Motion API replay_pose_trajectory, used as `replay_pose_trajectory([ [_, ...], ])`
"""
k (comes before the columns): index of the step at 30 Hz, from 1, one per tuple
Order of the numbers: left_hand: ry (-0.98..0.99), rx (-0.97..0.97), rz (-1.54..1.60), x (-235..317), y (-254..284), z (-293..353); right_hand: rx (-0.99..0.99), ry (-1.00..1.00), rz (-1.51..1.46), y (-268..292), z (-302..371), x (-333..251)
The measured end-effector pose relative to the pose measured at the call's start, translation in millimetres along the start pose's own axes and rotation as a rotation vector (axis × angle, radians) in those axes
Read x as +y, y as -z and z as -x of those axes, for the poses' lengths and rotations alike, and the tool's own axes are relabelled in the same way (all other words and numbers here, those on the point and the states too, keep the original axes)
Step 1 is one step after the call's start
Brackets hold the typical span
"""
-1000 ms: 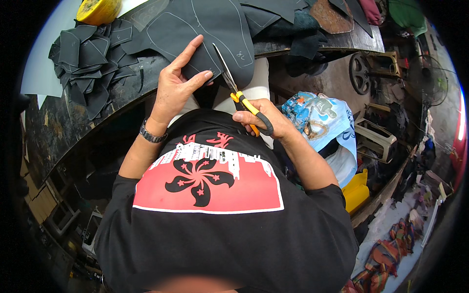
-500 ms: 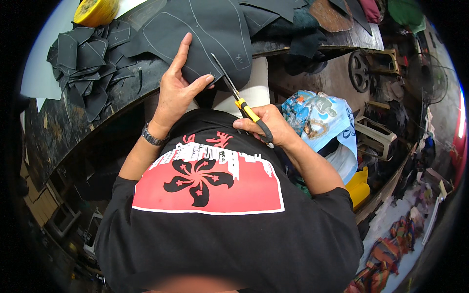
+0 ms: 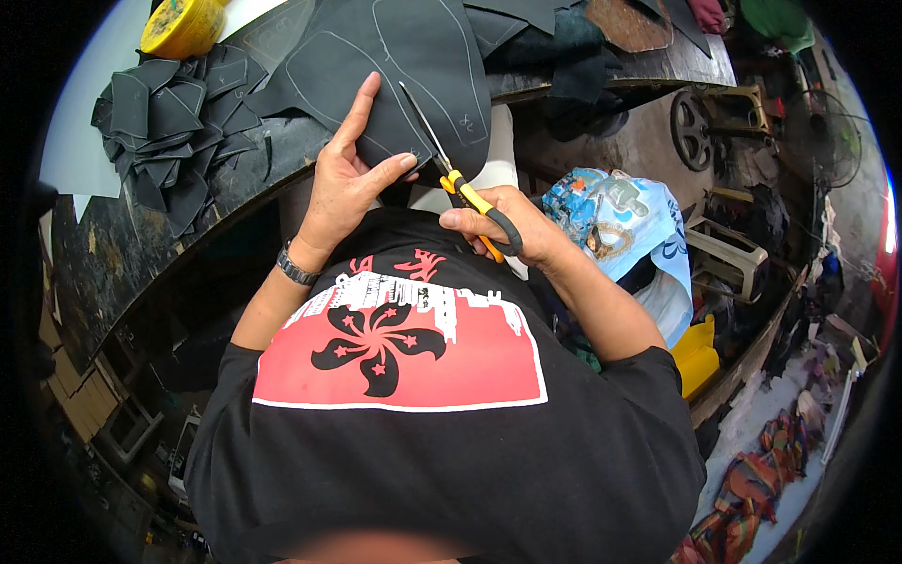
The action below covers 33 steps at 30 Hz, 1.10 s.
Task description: The person uses shears to cut black fabric pieces along marked outlines on a worktable. They repeatedly pick up fabric layers, cut along the lines, and place the cut pieces into a growing stack on the left side of the table.
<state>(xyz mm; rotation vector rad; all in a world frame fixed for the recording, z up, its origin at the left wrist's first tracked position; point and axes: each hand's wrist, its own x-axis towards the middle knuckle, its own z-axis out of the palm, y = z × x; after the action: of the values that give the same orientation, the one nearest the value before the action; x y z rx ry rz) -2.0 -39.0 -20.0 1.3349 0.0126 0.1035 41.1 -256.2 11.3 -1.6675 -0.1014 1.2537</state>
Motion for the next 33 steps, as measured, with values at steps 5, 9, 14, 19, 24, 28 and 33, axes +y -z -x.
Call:
replay_pose_trajectory([
  [5, -0.064, 0.036, -0.103, -4.6, -2.9, -5.6, 0.095, -0.046, -0.019, -7.2, 10.1, 5.2],
  [9, -0.004, 0.127, 0.085, 1.8, 11.3, -16.4, 0.107, -0.045, -0.035, -8.0, 12.9, 6.5],
  [14, -0.135, 0.124, -0.217, 6.8, 17.0, -25.6, 0.028, -0.03, -0.024, 3.2, 7.5, 1.3],
  [19, -0.201, 0.133, -0.261, 1.3, 6.9, -17.3, -0.004, 0.011, -0.157, 2.4, 1.0, 2.3],
  [24, -0.176, 0.149, -0.266, -6.0, 9.0, -14.5, 0.036, -0.005, -0.093, -3.1, 2.6, 7.6],
  [28, -0.139, 0.135, -0.256, -10.1, 7.7, -15.9, 0.137, 0.012, -0.082, -12.8, 5.5, 12.8],
  [33, -0.125, 0.114, -0.264, -9.3, 7.8, -14.2, 0.169, 0.016, -0.048, -11.9, 8.3, 15.4],
])
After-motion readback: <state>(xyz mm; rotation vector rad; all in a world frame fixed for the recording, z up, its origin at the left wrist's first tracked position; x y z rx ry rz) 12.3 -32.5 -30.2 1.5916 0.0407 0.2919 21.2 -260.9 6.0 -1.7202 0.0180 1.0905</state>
